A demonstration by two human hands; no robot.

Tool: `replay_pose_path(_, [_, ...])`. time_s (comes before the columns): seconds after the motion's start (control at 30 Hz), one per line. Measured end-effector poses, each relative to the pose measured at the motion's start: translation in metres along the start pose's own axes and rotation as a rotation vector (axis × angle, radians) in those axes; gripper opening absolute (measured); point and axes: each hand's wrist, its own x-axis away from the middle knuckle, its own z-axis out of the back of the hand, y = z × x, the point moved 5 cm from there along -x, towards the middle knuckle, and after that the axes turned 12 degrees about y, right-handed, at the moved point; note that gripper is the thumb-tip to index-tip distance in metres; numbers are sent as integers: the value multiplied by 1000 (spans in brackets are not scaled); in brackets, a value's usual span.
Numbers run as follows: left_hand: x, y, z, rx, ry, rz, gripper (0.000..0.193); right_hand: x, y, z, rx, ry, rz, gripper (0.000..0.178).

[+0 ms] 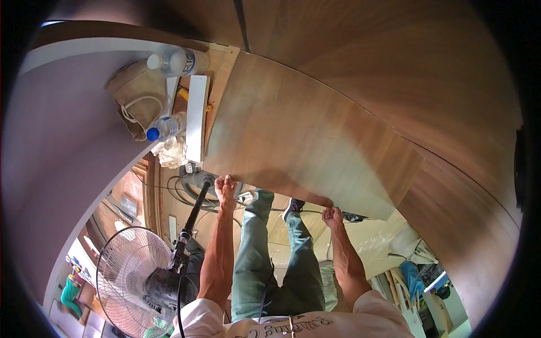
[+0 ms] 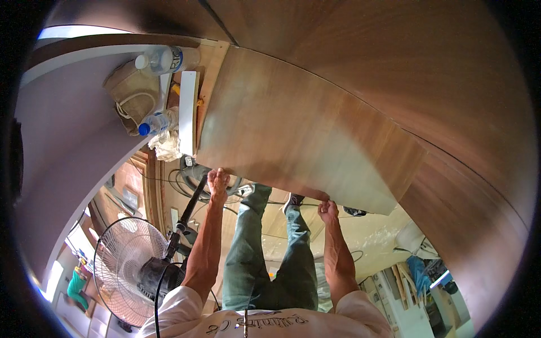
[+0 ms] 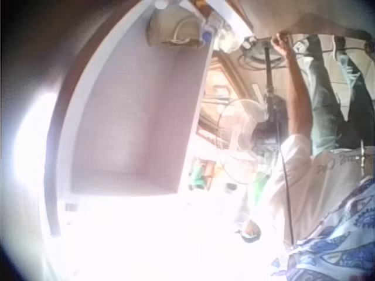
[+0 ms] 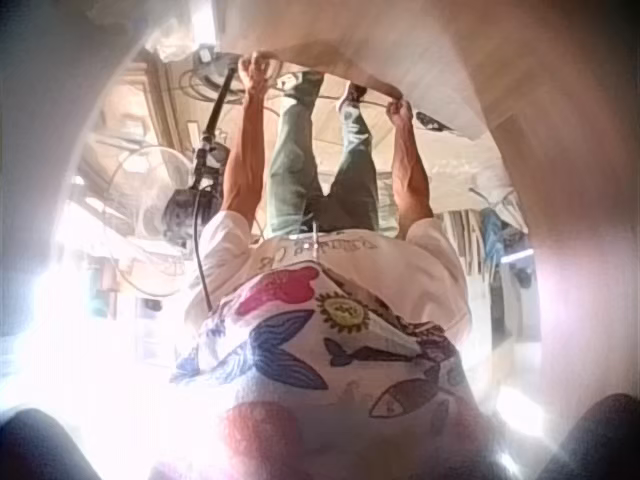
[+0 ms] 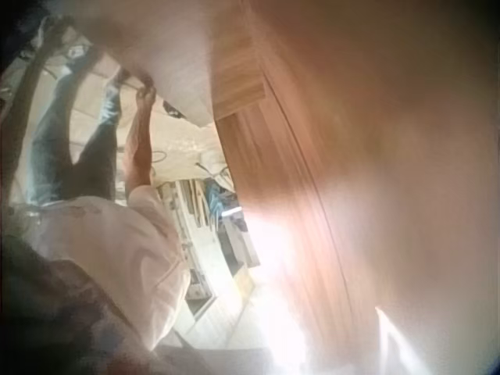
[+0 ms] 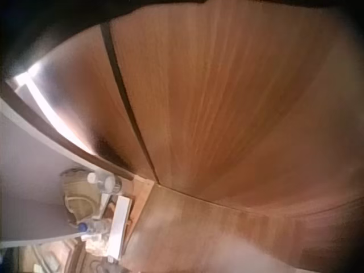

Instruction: The person applies a veneer sheet to a wooden panel by cutting the sheet with a utility knife, positioning it on the panel, and pressing it down with a cloth.

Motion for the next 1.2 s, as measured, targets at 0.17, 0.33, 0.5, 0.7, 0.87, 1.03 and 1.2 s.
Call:
replay_pose_path(0.17, [-3, 0, -3, -33, -11, -19, 23, -3, -3, 0, -8, -3, -14, 7])
replay_pose_path(0.33, [-3, -1, -4, -31, -13, -36, 22, -4, -2, -2, -10, -2, -35, 7])
replay_pose_path(0.5, [0, 6, -1, -58, 16, -44, 18, 4, 1, -9, 5, 37, -18, 7])
replay_pose_path(0.7, [7, 16, -6, -44, -29, -47, 17, -1, -1, -9, 5, 103, 8, 7])
replay_pose_path(0.87, [19, 21, -16, -49, -38, -62, 17, -15, -11, 3, -12, 58, -19, 6])
replay_pose_path(1.03, [11, 20, -12, -50, -49, -67, 18, -17, -9, -2, 38, 86, -7, 10])
replay_pose_path(1.2, [22, 30, -17, -74, -78, -131, 17, -7, -13, 3, -11, 37, 68, 8])
